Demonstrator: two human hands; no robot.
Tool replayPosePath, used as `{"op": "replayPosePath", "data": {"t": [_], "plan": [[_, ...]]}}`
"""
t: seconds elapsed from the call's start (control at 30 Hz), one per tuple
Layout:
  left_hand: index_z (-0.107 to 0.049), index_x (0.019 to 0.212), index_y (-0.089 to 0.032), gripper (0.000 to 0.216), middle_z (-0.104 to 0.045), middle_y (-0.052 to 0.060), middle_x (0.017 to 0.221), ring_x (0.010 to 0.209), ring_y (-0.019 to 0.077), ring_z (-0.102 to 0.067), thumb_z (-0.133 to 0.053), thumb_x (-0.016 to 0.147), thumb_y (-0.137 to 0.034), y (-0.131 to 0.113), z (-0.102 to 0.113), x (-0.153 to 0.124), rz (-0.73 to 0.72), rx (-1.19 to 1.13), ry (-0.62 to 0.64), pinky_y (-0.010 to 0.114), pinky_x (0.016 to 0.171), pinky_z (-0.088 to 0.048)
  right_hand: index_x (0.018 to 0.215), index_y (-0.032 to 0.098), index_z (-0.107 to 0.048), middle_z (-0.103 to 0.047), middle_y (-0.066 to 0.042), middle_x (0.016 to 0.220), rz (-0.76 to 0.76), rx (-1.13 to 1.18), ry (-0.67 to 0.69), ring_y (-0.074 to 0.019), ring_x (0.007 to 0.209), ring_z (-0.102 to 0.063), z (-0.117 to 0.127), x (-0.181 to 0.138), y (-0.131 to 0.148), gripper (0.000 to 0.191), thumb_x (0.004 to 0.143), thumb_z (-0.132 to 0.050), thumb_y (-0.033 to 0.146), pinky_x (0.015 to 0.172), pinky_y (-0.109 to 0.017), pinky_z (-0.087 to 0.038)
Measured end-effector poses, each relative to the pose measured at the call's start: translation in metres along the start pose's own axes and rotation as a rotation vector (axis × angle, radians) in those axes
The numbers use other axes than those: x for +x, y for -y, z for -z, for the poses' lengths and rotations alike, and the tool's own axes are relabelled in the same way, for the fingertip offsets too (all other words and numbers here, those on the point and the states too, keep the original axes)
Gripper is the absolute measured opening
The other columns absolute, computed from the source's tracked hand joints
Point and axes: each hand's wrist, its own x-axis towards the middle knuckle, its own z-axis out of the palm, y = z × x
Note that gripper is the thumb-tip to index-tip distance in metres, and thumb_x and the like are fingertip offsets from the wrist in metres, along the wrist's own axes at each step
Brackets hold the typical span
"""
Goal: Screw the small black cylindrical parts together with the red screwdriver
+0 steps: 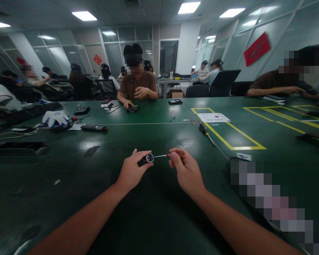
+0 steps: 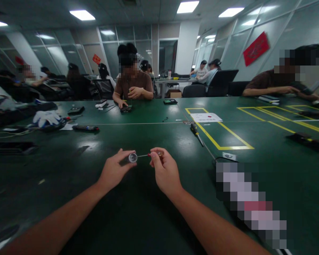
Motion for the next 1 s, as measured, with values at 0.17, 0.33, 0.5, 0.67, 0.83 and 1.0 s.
{"op": "replayPosePath", "data": {"t": [0.17, 0.33, 0.5, 0.67, 0.83, 1.0], "plan": [[-0.073, 0.122, -0.026, 0.041, -0.076, 0.003, 0.121, 0.111, 0.0233, -0.073, -0.08, 0.082, -0.019, 0.0013, -0.0005, 0.0001, 0.016, 0.0, 0.008, 0.06, 0.125, -0.026, 0.106, 0.022, -0.065, -0.061, 0.001, 0.072, -0.014, -0.015, 0.07, -0.0167, 0.066, -0.059, 0.0007, -0.0028, 0.0042, 0.022, 0.097, -0.059, 0.042, 0.062, -0.031, -0.047], [-0.073, 0.121, -0.026, 0.04, -0.076, 0.003, 0.121, 0.111, 0.0236, -0.072, -0.08, 0.082, -0.02, 0.0013, -0.0013, -0.0002, 0.049, -0.022, 0.01, 0.06, 0.126, -0.025, 0.104, 0.022, -0.065, -0.06, 0.001, 0.074, -0.008, -0.059, 0.127, -0.0162, 0.065, -0.057, 0.0028, -0.0045, 0.0083, 0.02, 0.098, -0.057, 0.04, 0.06, -0.03, -0.044], [-0.074, 0.121, -0.026, 0.039, -0.076, 0.004, 0.121, 0.113, 0.0248, -0.072, -0.079, 0.082, -0.02, 0.0, -0.0006, 0.0008, 0.055, -0.028, 0.01, 0.061, 0.125, -0.025, 0.104, 0.024, -0.065, -0.06, 0.001, 0.075, -0.008, -0.067, 0.115, -0.0177, 0.069, -0.059, 0.0049, -0.0035, 0.0065, 0.019, 0.099, -0.056, 0.04, 0.063, -0.031, -0.045], [-0.074, 0.119, -0.026, 0.037, -0.077, 0.005, 0.12, 0.113, 0.0261, -0.072, -0.077, 0.082, -0.019, -0.0025, 0.0014, 0.0015, 0.05, -0.014, 0.005, 0.064, 0.123, -0.027, 0.106, 0.025, -0.066, -0.063, 0.0, 0.08, 0.004, -0.052, 0.167, -0.0179, 0.072, -0.059, 0.0033, -0.0058, 0.0038, 0.017, 0.099, -0.057, 0.039, 0.066, -0.032, -0.046], [-0.074, 0.118, -0.024, 0.036, -0.077, 0.005, 0.119, 0.111, 0.0251, -0.072, -0.077, 0.082, -0.019, -0.0012, 0.0012, 0.0009, 0.04, -0.001, 0.0, 0.062, 0.123, -0.028, 0.108, 0.026, -0.066, -0.062, 0.001, 0.079, 0.003, -0.047, 0.175, -0.0175, 0.072, -0.059, 0.0014, -0.0069, 0.0003, 0.018, 0.1, -0.057, 0.039, 0.067, -0.031, -0.045], [-0.073, 0.119, -0.025, 0.038, -0.077, 0.005, 0.119, 0.111, 0.0243, -0.072, -0.077, 0.083, -0.018, -0.0016, 0.0009, 0.0009, 0.027, -0.005, 0.019, 0.062, 0.123, -0.028, 0.108, 0.025, -0.066, -0.063, 0.0, 0.079, 0.004, -0.032, 0.139, -0.0178, 0.071, -0.059, 0.0018, -0.0064, 0.0014, 0.021, 0.1, -0.057, 0.043, 0.066, -0.031, -0.045]]}}
